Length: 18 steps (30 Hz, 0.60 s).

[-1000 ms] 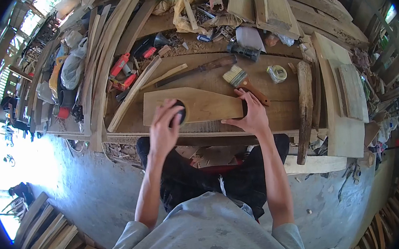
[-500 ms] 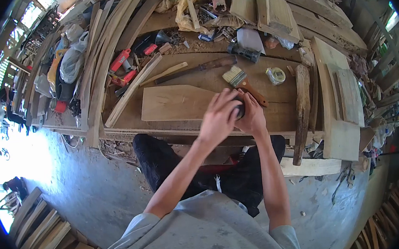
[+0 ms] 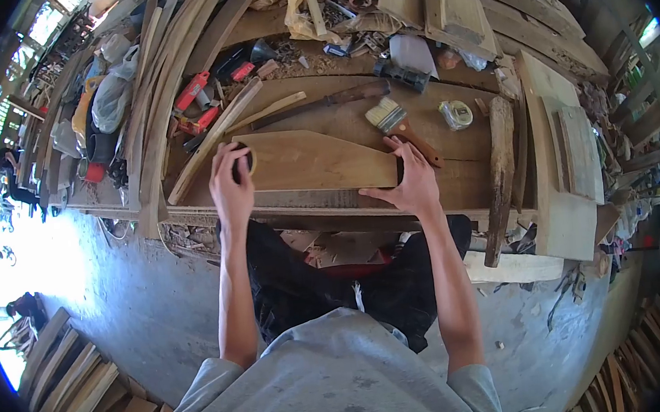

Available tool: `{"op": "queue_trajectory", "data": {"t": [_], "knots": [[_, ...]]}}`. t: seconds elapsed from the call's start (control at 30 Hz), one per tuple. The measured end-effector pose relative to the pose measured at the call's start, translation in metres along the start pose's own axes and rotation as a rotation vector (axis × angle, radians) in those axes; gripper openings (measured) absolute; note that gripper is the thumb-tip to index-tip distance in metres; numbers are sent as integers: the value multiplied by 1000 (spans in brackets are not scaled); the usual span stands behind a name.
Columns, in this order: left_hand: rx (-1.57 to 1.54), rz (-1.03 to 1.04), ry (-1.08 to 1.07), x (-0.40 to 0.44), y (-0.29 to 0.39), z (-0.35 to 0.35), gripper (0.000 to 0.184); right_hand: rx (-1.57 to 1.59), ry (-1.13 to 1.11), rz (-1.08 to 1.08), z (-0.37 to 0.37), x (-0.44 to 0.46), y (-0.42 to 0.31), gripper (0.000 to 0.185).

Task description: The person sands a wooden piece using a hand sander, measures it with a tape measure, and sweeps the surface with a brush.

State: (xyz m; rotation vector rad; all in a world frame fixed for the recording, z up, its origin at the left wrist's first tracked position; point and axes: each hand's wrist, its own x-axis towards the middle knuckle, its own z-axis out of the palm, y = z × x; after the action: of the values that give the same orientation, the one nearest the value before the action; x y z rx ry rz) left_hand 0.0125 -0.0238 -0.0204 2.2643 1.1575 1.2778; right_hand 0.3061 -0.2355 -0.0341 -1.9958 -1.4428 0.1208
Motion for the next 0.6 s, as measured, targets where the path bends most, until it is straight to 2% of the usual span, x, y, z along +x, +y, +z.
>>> {"op": "queue_trajectory", "data": {"t": [0.13,0.23,0.27,0.3,0.33,0.4,0.53,0.6], "knots": [[-226,128,-257,-15,86,65,17,26,-8,41,-2,-1,-3,85],[-379,233,-360,-37,144,123,13,22,24,-47,8,-3,12,90],[-387,269,-356,-39,153,135,13,58,9,68,12,-4,18,91],[-385,271,-353,-37,153,134,13,95,-7,184,13,-4,18,93],[-396,254,-338,-35,152,132,13,98,-6,178,11,-4,17,93],[-395,240,-315,-26,140,122,13,75,21,36,7,-4,13,86],[-158,139,-176,9,56,58,14,31,15,28,2,0,2,89],[-96,13,-116,27,8,31,14,34,26,20,3,-1,5,92]]}}
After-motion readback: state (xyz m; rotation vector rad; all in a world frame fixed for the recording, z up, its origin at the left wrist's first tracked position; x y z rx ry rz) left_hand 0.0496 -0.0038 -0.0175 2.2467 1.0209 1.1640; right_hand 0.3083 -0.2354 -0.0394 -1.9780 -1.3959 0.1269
